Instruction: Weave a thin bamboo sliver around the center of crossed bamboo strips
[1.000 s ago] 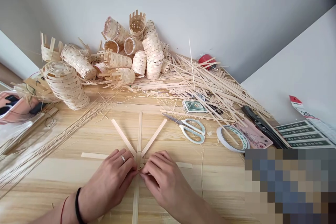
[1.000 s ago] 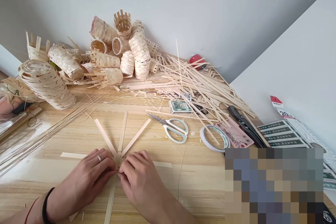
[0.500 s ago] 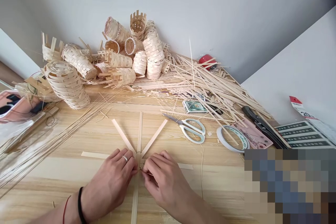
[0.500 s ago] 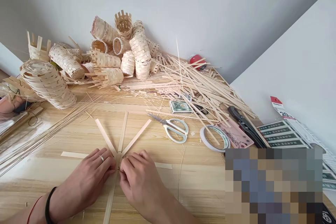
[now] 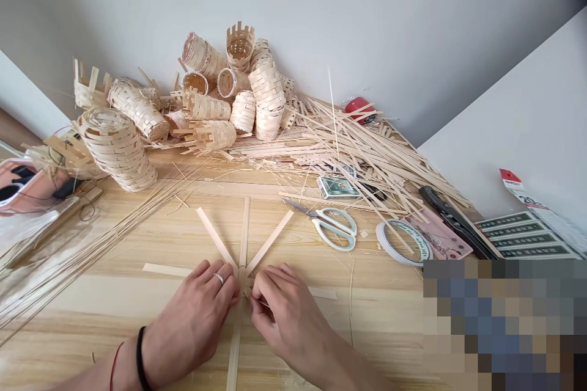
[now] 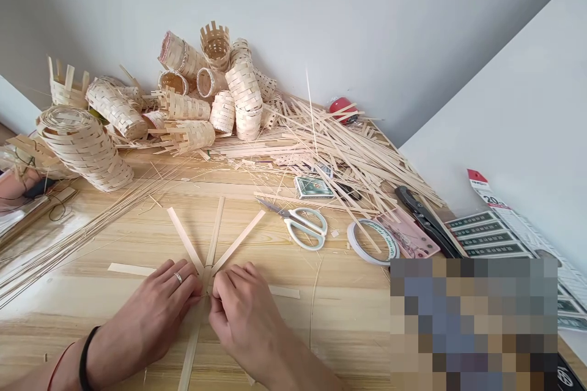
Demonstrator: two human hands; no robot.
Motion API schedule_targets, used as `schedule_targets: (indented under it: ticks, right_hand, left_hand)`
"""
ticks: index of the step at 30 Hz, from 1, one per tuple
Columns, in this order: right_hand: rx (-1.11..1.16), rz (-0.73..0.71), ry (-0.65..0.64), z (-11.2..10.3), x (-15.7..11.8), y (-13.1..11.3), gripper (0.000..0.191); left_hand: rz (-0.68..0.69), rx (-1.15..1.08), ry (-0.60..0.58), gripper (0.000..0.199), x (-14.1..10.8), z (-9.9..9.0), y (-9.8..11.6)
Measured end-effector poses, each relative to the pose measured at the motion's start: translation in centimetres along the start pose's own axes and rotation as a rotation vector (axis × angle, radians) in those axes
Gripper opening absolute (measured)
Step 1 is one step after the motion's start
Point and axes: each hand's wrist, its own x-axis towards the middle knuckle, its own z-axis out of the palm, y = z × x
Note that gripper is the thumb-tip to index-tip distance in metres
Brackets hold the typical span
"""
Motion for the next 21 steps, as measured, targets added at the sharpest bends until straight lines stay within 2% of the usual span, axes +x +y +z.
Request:
schedule_targets:
  ticks: [5,11,21]
  right_hand:
    - [0.08,-0.019,-0.009,-0.32,-0.03,0.51,0.02]
    - [0.096,-0.03,-0.016,-0.58,0.0,0.28,0.017]
    - [0.132,-0.023,-0.033,-0.87,0.04,0.05,0.014]
  left_hand:
    - [-0.008,-0.018,0.001,0.024,0.24,-0.38,-0.19]
    - [-0.019,-0.089,-0.019,0.018,0.29,-0.84,-0.16]
    - [0.022,-0.121,0.075,0.015,0.21,-0.48,-0.39]
